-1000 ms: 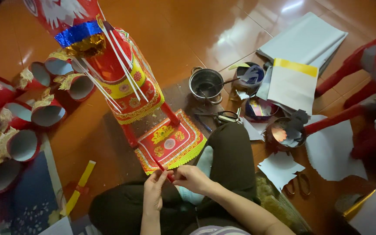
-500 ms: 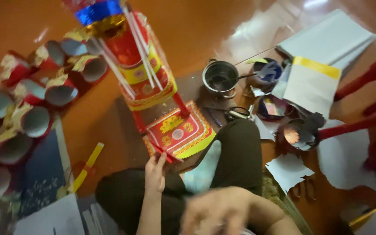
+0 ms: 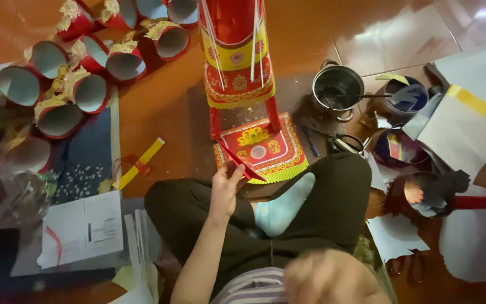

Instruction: Assembling a decorative paper dragon by applying glue and attaching paper strips.

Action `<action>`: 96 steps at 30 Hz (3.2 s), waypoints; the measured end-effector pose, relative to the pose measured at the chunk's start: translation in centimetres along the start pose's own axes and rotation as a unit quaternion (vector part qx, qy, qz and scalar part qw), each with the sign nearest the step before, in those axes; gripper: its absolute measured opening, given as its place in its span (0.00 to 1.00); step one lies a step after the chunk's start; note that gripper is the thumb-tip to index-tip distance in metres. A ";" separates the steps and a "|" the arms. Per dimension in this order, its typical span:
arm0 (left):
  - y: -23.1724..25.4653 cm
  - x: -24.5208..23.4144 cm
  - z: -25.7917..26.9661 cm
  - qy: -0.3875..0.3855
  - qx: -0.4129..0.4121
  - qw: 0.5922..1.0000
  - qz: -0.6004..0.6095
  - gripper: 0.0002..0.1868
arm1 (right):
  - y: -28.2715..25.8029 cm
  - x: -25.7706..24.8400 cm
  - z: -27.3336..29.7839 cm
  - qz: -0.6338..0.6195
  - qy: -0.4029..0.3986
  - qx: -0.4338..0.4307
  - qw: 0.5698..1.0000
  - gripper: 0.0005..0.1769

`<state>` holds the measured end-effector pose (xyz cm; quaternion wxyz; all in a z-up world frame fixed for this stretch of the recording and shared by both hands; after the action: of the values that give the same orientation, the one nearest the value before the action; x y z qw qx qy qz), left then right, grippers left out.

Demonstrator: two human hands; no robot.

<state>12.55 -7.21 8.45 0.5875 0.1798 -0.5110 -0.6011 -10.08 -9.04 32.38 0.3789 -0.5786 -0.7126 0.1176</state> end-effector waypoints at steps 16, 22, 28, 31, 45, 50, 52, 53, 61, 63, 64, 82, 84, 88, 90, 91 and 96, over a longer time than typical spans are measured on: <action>0.7 0.0 0.6 -0.028 0.059 0.997 -0.051 0.19 | 17.7 -17.6 4.6 0.612 0.155 0.249 0.735 0.08; 0.5 0.5 1.3 -0.032 0.053 0.998 -0.033 0.24 | 18.5 -18.1 5.8 0.597 0.176 0.257 0.739 0.10; -1.8 -1.0 -0.6 -0.027 0.061 0.997 -0.039 0.23 | 17.2 -14.9 3.5 0.595 0.097 0.182 0.776 0.14; -2.4 -1.7 -1.1 -0.021 0.072 0.996 -0.049 0.21 | 18.7 -17.0 5.4 0.564 0.124 0.198 0.792 0.16; -7.2 -5.4 -5.7 0.020 0.088 0.984 -0.153 0.16 | 24.0 -22.3 9.0 0.445 0.230 0.247 0.829 0.18; -9.7 -6.2 -7.2 0.033 0.062 0.987 -0.147 0.14 | 24.7 -22.2 9.3 0.206 0.392 0.356 0.822 0.12; -10.2 -7.0 -7.9 0.054 0.059 0.985 -0.151 0.10 | 26.0 -23.8 11.0 0.052 0.489 0.347 0.799 0.13; -10.2 -7.1 -7.9 0.052 0.057 0.985 -0.152 0.10 | 25.9 -24.8 11.4 0.053 0.491 0.347 0.797 0.13; -6.7 -3.6 -7.0 0.022 0.188 0.944 -0.271 0.11 | 23.4 -26.7 9.5 0.324 0.393 0.271 0.817 0.14; -7.1 -2.3 -7.0 0.020 0.170 0.939 -0.298 0.15 | 23.7 -27.1 9.6 0.354 0.362 0.260 0.822 0.13; -7.5 -1.6 -7.1 0.016 0.151 0.934 -0.324 0.19 | 23.7 -27.1 9.5 0.383 0.332 0.249 0.825 0.13; -8.6 -4.3 -13.6 0.053 0.306 0.765 -0.564 0.13 | 26.0 -36.9 16.1 0.226 0.550 0.279 0.754 0.14; -7.3 -0.6 -10.9 0.018 0.335 0.733 -0.592 0.29 | 26.8 -36.8 16.2 0.234 0.522 0.276 0.773 0.13; -5.6 7.4 -3.8 -0.199 0.475 0.653 -0.556 0.44 | 27.3 -33.3 14.4 0.188 0.429 0.355 0.809 0.20; -5.5 8.3 -2.7 -0.227 0.482 0.649 -0.544 0.31 | 26.4 -32.2 13.7 0.120 0.473 0.385 0.784 0.18; -5.5 8.7 -2.0 -0.252 0.486 0.646 -0.532 0.20 | 26.4 -31.4 13.9 0.049 0.510 0.414 0.753 0.16; -4.4 8.1 -1.5 -0.229 0.441 0.728 -0.472 0.10 | 25.2 -29.6 13.0 0.014 0.497 0.435 0.751 0.13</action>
<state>9.48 -16.00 7.29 -0.0525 0.4935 -0.6867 -0.5312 0.94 -25.00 -3.73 0.8886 -0.3384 -0.2873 0.1157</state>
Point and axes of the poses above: each hand's wrist, its own z-axis away from the middle knuckle, its own x-axis out of the palm, y = z × x, the point moved 9 cm from there along -z, towards the middle knuckle, and after that the axes turned 10 degrees about y, right-handed, at the moved point
